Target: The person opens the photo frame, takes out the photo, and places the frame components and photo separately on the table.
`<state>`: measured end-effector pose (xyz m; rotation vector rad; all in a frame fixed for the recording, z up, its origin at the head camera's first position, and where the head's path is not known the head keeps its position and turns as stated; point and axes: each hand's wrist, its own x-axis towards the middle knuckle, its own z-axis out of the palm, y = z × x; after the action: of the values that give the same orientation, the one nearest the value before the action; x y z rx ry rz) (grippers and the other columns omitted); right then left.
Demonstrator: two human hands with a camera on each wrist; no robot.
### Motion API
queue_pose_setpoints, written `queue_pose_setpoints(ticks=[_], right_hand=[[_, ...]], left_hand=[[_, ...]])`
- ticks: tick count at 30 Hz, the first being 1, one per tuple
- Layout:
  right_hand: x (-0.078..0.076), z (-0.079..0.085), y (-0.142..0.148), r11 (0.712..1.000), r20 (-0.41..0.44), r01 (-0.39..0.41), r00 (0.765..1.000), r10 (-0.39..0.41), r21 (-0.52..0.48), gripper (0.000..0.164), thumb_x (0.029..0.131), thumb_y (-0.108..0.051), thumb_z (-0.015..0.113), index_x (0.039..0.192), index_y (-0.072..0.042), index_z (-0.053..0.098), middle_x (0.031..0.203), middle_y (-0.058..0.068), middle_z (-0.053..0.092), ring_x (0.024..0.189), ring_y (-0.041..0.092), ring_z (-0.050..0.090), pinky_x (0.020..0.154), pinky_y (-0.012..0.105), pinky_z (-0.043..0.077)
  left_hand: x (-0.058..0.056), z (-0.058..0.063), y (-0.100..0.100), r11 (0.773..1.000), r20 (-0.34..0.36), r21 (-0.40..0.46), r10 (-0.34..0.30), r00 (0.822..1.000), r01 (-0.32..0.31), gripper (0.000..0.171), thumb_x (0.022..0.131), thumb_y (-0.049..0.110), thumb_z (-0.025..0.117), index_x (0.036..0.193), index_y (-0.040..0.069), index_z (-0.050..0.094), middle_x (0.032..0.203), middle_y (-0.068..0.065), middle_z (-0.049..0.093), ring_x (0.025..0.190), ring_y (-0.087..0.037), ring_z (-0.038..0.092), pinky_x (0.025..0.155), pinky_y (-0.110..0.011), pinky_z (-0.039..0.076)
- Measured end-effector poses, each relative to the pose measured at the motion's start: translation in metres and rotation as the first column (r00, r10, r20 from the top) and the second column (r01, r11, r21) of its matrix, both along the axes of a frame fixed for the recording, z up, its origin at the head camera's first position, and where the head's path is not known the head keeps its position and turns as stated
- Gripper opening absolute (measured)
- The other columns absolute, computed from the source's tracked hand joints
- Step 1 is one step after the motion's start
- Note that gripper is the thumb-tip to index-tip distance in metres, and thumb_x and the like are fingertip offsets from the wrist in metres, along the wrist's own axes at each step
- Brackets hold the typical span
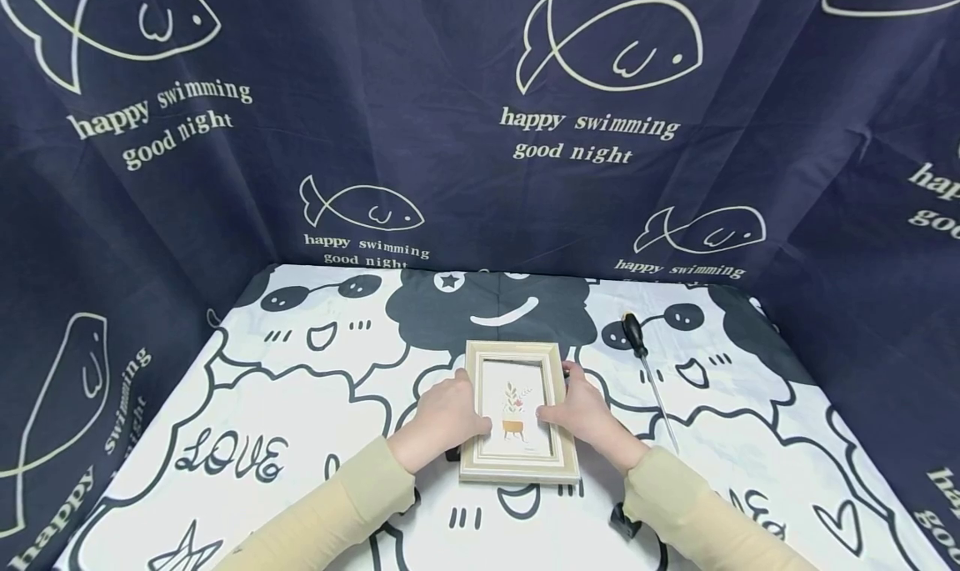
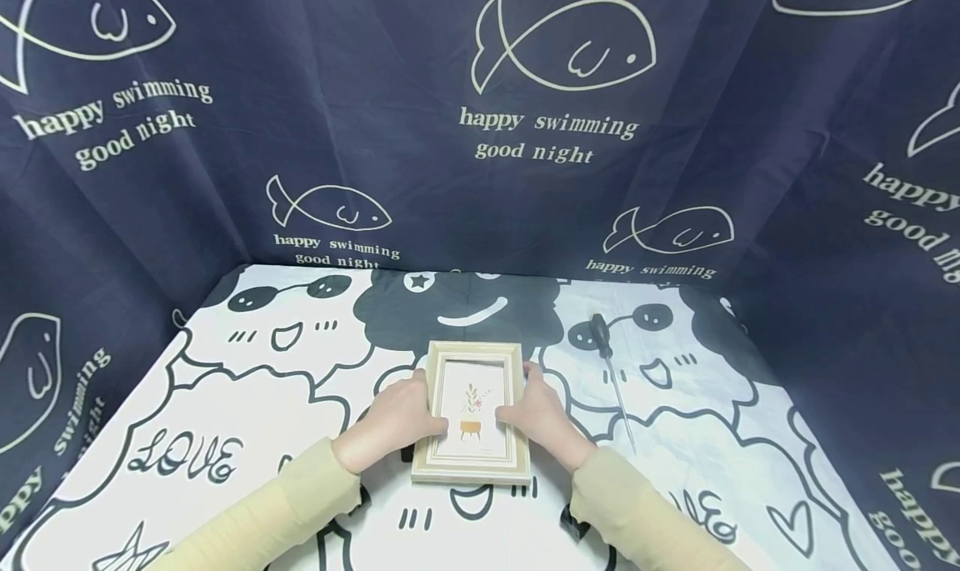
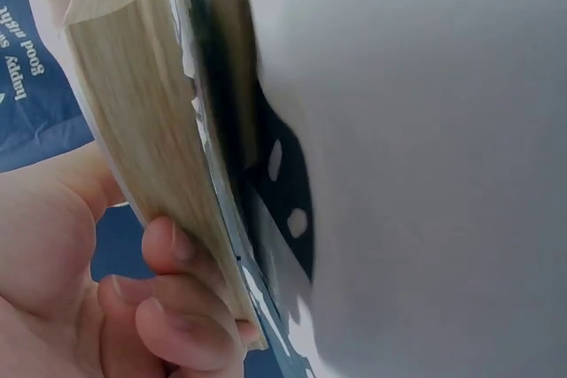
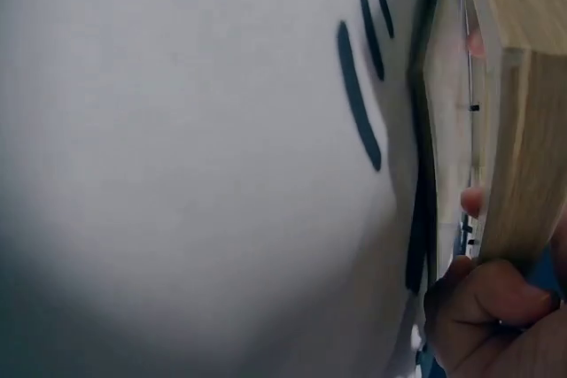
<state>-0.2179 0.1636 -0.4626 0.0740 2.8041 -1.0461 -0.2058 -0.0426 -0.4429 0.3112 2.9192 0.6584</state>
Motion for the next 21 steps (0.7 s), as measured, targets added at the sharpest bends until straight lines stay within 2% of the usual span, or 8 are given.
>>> queue_pose_setpoints(ticks=[9, 15, 21], right_hand=[[0.001, 0.007, 0.001, 1.0, -0.047, -0.012, 0.999, 0.013, 0.024, 0.092, 0.064, -0.021, 0.075, 0.133, 0.006, 0.021, 0.1, 0.022, 0.057, 0.082, 0.025, 0.059, 0.074, 0.038, 0.049], [0.002, 0.014, 0.001, 0.999, -0.029, -0.004, 1.0, 0.003, -0.043, 0.086, 0.07, -0.023, 0.072, 0.135, 0.004, 0.022, 0.097, 0.018, 0.058, 0.076, 0.02, 0.058, 0.066, 0.031, 0.049], [0.002, 0.022, -0.001, 0.991, 0.031, 0.024, 0.999, -0.02, -0.133, 0.072, 0.077, -0.018, 0.058, 0.137, 0.0, 0.02, 0.091, 0.014, 0.054, 0.067, 0.015, 0.054, 0.053, 0.025, 0.047]], left_hand=[[-0.001, 0.005, -0.001, 1.0, -0.021, 0.012, -0.006, 1.0, 0.006, 0.078, 0.063, 0.031, 0.072, 0.118, -0.015, 0.041, 0.056, -0.005, 0.051, 0.04, -0.011, 0.047, 0.034, -0.023, 0.037], [-0.001, 0.013, -0.005, 0.999, -0.016, 0.032, -0.005, 1.0, 0.006, 0.079, 0.066, 0.032, 0.07, 0.122, -0.014, 0.038, 0.058, -0.005, 0.053, 0.041, -0.011, 0.047, 0.036, -0.024, 0.037], [0.0, 0.021, -0.01, 0.999, -0.039, 0.04, -0.022, 0.999, 0.023, 0.075, 0.068, 0.032, 0.068, 0.122, -0.013, 0.04, 0.062, -0.006, 0.056, 0.044, -0.011, 0.048, 0.037, -0.025, 0.037]])
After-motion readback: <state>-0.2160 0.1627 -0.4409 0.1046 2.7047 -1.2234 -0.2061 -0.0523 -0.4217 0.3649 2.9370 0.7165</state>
